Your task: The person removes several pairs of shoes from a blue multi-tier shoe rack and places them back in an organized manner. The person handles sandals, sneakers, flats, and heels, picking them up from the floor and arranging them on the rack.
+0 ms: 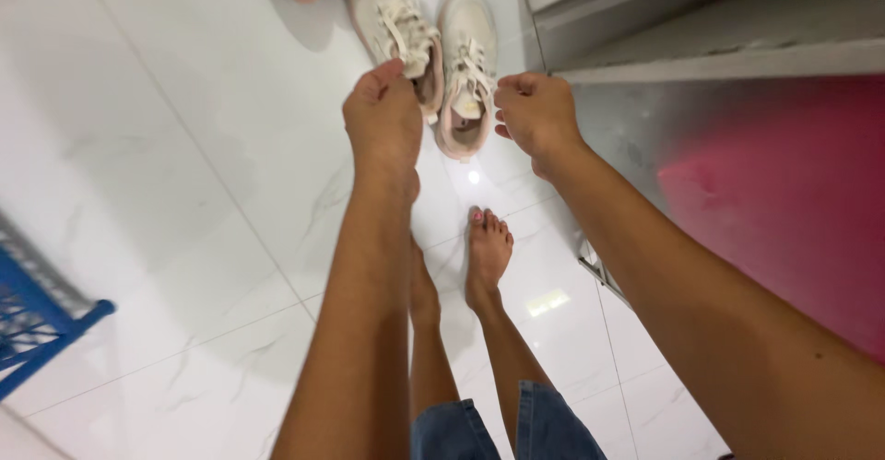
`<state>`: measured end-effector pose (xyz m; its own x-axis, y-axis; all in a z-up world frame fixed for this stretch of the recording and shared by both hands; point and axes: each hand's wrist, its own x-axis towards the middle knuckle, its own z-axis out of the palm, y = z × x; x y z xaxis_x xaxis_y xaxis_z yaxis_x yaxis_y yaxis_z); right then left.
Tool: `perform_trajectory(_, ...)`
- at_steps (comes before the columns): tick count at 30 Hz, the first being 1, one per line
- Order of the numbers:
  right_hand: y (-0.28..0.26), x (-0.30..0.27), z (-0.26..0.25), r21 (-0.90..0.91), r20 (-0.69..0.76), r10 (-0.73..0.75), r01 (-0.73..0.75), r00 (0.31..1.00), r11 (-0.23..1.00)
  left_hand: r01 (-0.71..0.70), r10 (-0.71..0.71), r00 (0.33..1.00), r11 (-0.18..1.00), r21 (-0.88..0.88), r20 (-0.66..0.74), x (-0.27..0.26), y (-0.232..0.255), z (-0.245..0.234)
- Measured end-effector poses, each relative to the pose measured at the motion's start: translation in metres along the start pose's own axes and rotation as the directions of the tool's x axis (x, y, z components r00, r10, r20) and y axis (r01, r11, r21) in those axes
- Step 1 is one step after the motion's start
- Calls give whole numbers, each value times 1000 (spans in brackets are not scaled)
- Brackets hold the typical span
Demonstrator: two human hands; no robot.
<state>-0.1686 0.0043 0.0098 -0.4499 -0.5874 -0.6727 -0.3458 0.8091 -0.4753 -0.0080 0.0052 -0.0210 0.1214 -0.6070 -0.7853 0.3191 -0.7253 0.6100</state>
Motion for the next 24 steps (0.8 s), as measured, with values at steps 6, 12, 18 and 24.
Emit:
perform_trajectory(6,68,62,29,-387,-111,-135,82,985,918,19,-12,999,985,172,-37,69,-72,1)
perform_trajectory(12,108,101,58,-390,-98,-131,83,987,917,195,-188,981,958,212,-50,99,-105,7)
perform_trajectory(18,121,110,82,-414,-79,-41,4,996,910,191,-185,982,941,279,-48,120,-130,15)
perform_trajectory(24,129,119,89,-236,-112,180,-202,977,950,54,-53,999,957,285,-9,139,-150,21)
